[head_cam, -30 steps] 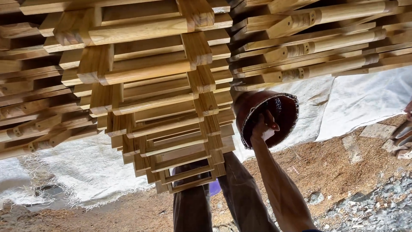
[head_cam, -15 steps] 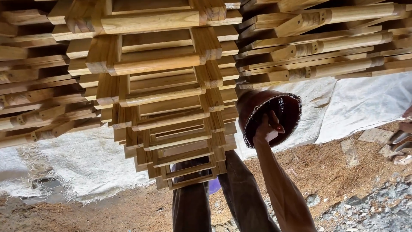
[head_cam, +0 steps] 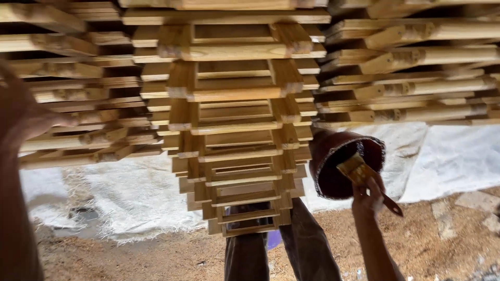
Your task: Applying wood stain to a series of small wooden ladder-like structures using a brush.
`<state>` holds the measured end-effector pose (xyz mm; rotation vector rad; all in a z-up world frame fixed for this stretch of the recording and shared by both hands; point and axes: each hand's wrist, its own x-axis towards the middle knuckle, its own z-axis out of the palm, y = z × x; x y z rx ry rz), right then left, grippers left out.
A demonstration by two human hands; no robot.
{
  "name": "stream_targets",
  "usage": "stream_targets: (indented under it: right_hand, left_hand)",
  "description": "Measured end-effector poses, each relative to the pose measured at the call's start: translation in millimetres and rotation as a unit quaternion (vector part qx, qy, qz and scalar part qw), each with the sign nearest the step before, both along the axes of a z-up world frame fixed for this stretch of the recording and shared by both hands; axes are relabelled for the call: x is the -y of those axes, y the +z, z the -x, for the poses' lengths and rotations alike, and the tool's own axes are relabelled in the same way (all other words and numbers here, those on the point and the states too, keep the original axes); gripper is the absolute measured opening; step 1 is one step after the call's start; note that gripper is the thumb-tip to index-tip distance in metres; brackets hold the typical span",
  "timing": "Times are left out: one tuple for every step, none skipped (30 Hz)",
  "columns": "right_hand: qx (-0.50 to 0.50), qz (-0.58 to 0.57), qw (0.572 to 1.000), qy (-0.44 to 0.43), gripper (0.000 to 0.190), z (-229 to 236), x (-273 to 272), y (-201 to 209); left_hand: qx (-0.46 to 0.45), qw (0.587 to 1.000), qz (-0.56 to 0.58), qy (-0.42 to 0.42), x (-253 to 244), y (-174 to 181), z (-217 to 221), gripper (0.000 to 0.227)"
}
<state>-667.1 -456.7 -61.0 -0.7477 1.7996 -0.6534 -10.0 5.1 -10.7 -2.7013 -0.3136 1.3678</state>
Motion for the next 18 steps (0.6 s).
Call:
stream_targets:
  right_hand:
    - [-0.020, -0.015, 0.999, 0.029, 0.028, -9, -1, 16]
    - [-0.017, -0.018, 0.999, 0.036, 0.028, -10, 1, 16]
    - [-0.021, -0.013, 0.998, 0.054, 0.028, -10, 5, 15]
    - [-0.031, -0.007, 0.997, 0.069, 0.028, -3, 5, 20]
    - [-0.033, -0.007, 0.997, 0.071, 0.028, 0, 1, 25]
    - [-0.061, 0.017, 0.997, 0.046, 0.036, -3, 2, 25]
    - [-0.088, 0.041, 0.995, 0.022, 0.044, -8, 2, 25]
    - [-0.084, 0.044, 0.995, 0.027, 0.044, -27, 1, 40]
    - [-0.106, 0.044, 0.993, -0.019, 0.037, -47, -2, 55]
    - [-0.127, 0.041, 0.989, -0.065, 0.032, -67, -7, 70]
    - [-0.122, 0.042, 0.990, -0.058, 0.032, -78, -8, 88]
    - [-0.077, 0.026, 0.996, -0.023, 0.036, -93, -9, 105]
    - [-0.031, 0.009, 0.999, 0.013, 0.041, -108, -11, 122]
    - [-0.020, 0.011, 1.000, 0.018, 0.041, -126, -11, 131]
    - [0.037, 0.025, 0.998, 0.048, 0.034, -144, -11, 140]
    - [0.088, 0.037, 0.992, 0.081, 0.027, -159, -9, 155]
    - [0.092, 0.039, 0.991, 0.088, 0.027, -203, -5, 162]
    - [0.120, 0.067, 0.976, 0.171, 0.022, -241, -5, 174]
  left_hand:
    - [0.017, 0.999, 0.006, -0.051, 12, 16, -2, 0.154]
    - [0.020, 0.999, 0.003, -0.044, 12, 22, -6, 0.154]
    - [0.011, 0.999, 0.008, -0.035, 12, 28, -10, 0.153]
    - [-0.002, 0.999, 0.016, -0.029, 14, 30, -10, 0.153]
    - [-0.004, 1.000, 0.016, -0.027, 17, 34, -12, 0.153]
    - [0.002, 0.999, 0.034, -0.022, 21, 39, -17, 0.145]
    - [0.010, 0.998, 0.053, -0.017, 24, 44, -23, 0.142]
    - [0.014, 0.998, 0.055, -0.011, 15, 39, -37, 0.142]
    - [0.081, 0.995, 0.061, -0.008, 6, 34, -51, 0.134]
    - [0.148, 0.987, 0.063, -0.004, -6, 31, -64, 0.129]
    - [0.152, 0.986, 0.062, 0.002, -8, 22, -64, 0.129]
    - [0.117, 0.986, 0.093, 0.070, -11, 17, -68, 0.139]
    - [0.082, 0.979, 0.127, 0.137, -14, 12, -72, 0.155]
    - [0.092, 0.977, 0.130, 0.141, 0, 14, -67, 0.155]
    - [0.053, 0.986, 0.101, 0.123, 14, 14, -63, 0.158]
    - [0.008, 0.992, 0.071, 0.108, 28, 12, -54, 0.164]
    - [0.011, 0.991, 0.073, 0.115, 17, -4, -59, 0.164]
    - [0.023, 0.986, 0.099, 0.135, 10, -23, -60, 0.170]
